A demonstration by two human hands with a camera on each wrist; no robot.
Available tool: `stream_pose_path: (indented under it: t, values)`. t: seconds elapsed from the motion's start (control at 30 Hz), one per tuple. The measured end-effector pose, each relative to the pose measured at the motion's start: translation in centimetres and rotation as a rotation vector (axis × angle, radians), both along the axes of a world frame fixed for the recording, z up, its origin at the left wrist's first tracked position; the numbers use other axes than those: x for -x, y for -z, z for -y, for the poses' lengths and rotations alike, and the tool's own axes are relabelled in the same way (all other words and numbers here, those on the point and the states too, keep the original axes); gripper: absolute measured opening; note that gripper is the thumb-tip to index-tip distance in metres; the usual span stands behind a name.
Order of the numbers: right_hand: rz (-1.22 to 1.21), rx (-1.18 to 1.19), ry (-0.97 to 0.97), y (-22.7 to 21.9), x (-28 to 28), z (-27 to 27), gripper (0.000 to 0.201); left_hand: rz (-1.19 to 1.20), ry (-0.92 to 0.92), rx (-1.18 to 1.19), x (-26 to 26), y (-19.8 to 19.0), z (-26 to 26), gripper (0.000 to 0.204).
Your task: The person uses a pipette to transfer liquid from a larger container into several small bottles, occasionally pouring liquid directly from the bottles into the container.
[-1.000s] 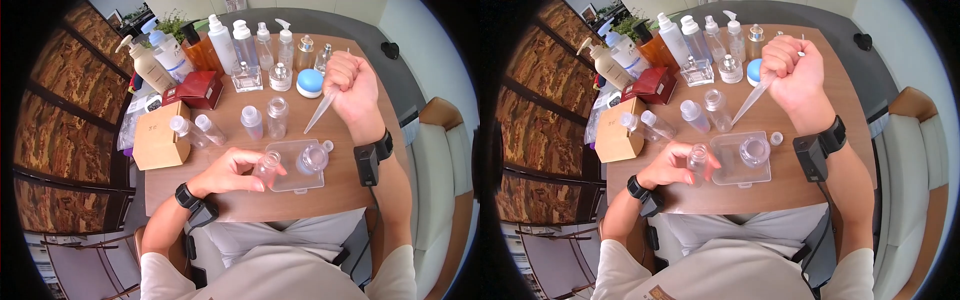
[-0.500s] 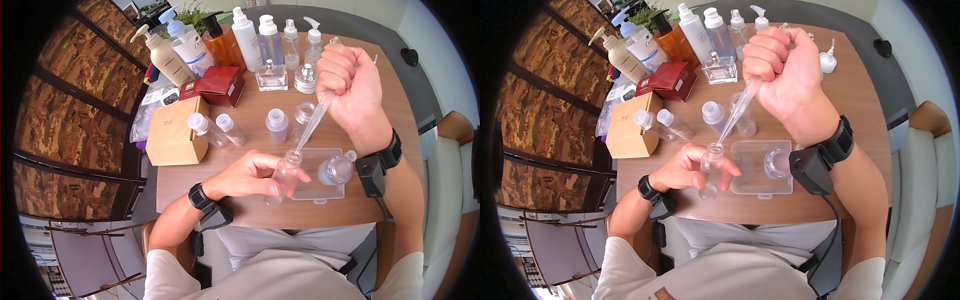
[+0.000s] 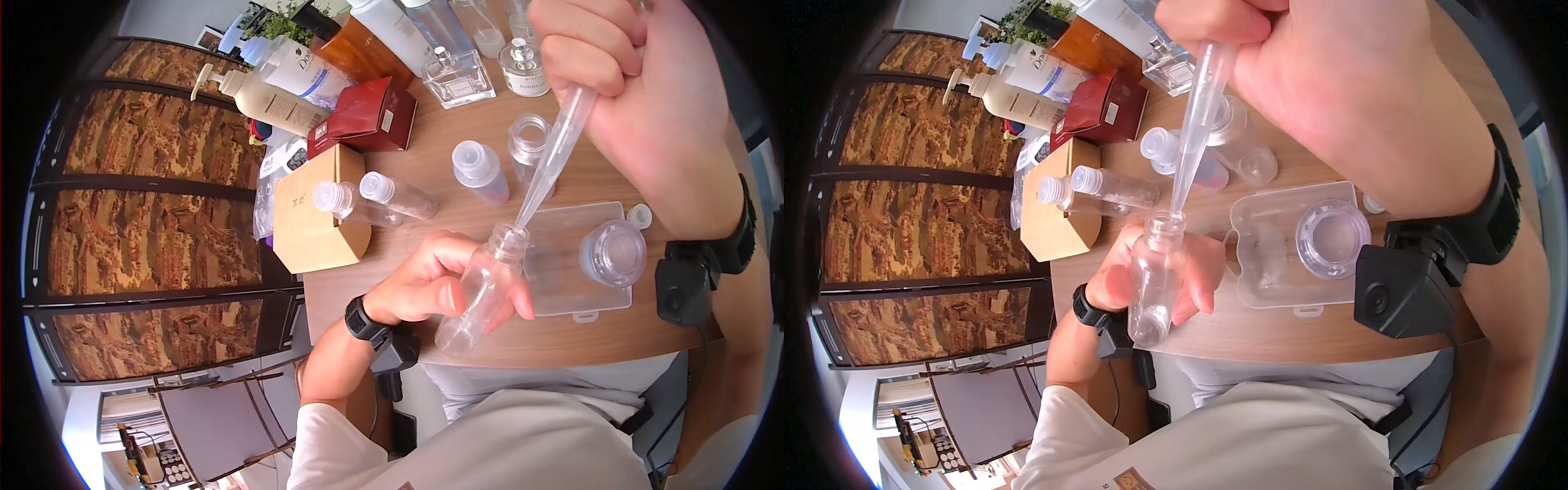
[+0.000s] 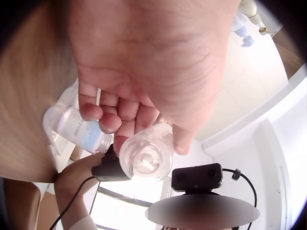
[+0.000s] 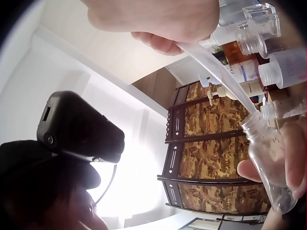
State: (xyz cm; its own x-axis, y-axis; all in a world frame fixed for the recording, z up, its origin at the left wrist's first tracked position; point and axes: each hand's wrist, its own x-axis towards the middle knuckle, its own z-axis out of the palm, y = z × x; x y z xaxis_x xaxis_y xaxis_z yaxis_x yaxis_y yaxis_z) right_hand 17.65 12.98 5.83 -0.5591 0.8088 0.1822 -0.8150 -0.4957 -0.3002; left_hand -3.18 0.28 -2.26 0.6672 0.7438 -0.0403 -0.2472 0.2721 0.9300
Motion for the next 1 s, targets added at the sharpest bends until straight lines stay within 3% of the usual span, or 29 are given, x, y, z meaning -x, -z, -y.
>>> stream_pose_path:
  t: [0.43, 0.5, 1.0]
  values:
    - [0.156, -0.063, 0.051, -0.8, -0.7, 1.8, 0.03, -0.017, 0.021, -0.01, -0.2, 0.4, 0.0, 0.071]
    - [0.175, -0.071, 0.055, -1.1, -0.8, 1.9, 0.029, -0.133, -0.095, -0.081, -1.1, -0.2, 0.3, 0.081]
    - [0.21, -0.08, 0.061, -1.0, -1.1, 2.7, 0.029, -0.141, -0.111, -0.104, -1.2, 0.2, 0.1, 0.075]
